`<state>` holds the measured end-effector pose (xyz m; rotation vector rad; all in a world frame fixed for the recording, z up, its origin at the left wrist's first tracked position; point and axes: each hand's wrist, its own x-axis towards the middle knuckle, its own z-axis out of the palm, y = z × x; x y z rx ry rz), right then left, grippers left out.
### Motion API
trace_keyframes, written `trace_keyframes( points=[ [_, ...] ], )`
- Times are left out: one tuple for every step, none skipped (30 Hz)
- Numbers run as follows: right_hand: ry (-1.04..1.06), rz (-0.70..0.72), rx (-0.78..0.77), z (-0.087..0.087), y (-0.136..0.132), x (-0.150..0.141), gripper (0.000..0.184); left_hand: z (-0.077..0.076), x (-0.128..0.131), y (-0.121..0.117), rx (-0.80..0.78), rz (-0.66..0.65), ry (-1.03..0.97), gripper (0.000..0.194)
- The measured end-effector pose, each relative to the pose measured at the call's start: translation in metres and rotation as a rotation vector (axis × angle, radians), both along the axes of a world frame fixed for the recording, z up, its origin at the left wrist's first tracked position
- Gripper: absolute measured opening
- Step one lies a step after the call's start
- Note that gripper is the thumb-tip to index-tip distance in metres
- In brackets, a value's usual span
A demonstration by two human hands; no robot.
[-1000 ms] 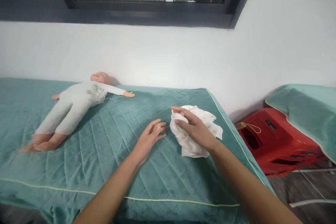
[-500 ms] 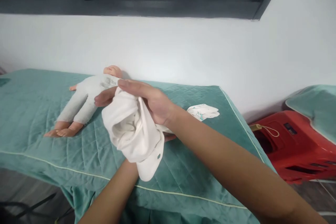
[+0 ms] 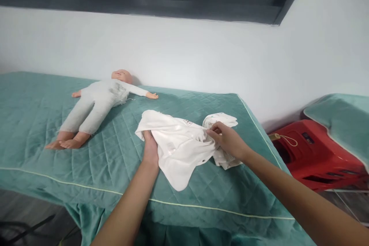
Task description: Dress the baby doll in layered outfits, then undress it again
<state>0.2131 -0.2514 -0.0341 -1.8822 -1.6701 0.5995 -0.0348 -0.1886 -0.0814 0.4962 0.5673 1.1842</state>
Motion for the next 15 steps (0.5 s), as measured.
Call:
trace_keyframes(
  points=[
    [-0.123, -0.016, 0.047, -0.007, -0.001, 0.010, 0.038, 0.001, 0.001, 0.001, -0.001, -0.004, 0.000, 0.077],
    [-0.222, -0.041, 0.067, -0.014, 0.000, 0.019, 0.045, 0.003, 0.001, 0.001, 0.003, -0.017, -0.005, 0.077],
    [-0.287, -0.074, 0.058, -0.022, 0.001, 0.025, 0.055, 0.005, 0.002, 0.001, 0.007, -0.026, -0.012, 0.077],
    [-0.322, -0.098, 0.033, -0.029, 0.003, 0.029, 0.065, 0.006, 0.003, 0.001, 0.010, -0.021, -0.017, 0.075],
    [-0.335, -0.109, 0.004, -0.037, 0.005, 0.029, 0.072, 0.007, 0.004, 0.001, 0.013, 0.008, -0.015, 0.072],
    [-0.336, -0.107, -0.010, -0.044, 0.007, 0.027, 0.075, 0.009, 0.005, 0.001, 0.020, 0.062, -0.005, 0.067],
    [-0.339, -0.090, -0.008, -0.050, 0.008, 0.022, 0.076, 0.010, 0.006, -0.001, 0.032, 0.129, 0.012, 0.062],
    [-0.348, -0.065, 0.010, -0.055, 0.008, 0.015, 0.075, 0.010, 0.006, -0.003, 0.050, 0.195, 0.033, 0.058],
    [-0.358, -0.036, 0.034, -0.059, 0.008, 0.008, 0.073, 0.011, 0.005, -0.007, 0.070, 0.247, 0.055, 0.057],
    [-0.361, -0.006, 0.055, -0.060, 0.007, 0.002, 0.071, 0.011, 0.002, -0.013, 0.091, 0.274, 0.077, 0.058],
    [-0.350, 0.021, 0.073, -0.060, 0.005, -0.002, 0.068, 0.011, -0.003, -0.023, 0.110, 0.273, 0.100, 0.059],
    [-0.326, 0.049, 0.087, -0.058, 0.002, -0.002, 0.065, 0.010, -0.011, -0.034, 0.120, 0.254, 0.127, 0.058],
    [-0.297, 0.070, 0.100, -0.055, -0.001, 0.001, 0.063, 0.007, -0.021, -0.049, 0.130, 0.228, 0.163, 0.055],
    [-0.265, 0.071, 0.109, -0.051, -0.004, 0.009, 0.060, 0.004, -0.033, -0.066, 0.130, 0.201, 0.211, 0.054],
    [-0.234, 0.064, 0.101, -0.048, -0.008, 0.019, 0.058, 0.000, -0.048, -0.084, 0.117, 0.190, 0.281, 0.054]
  ],
)
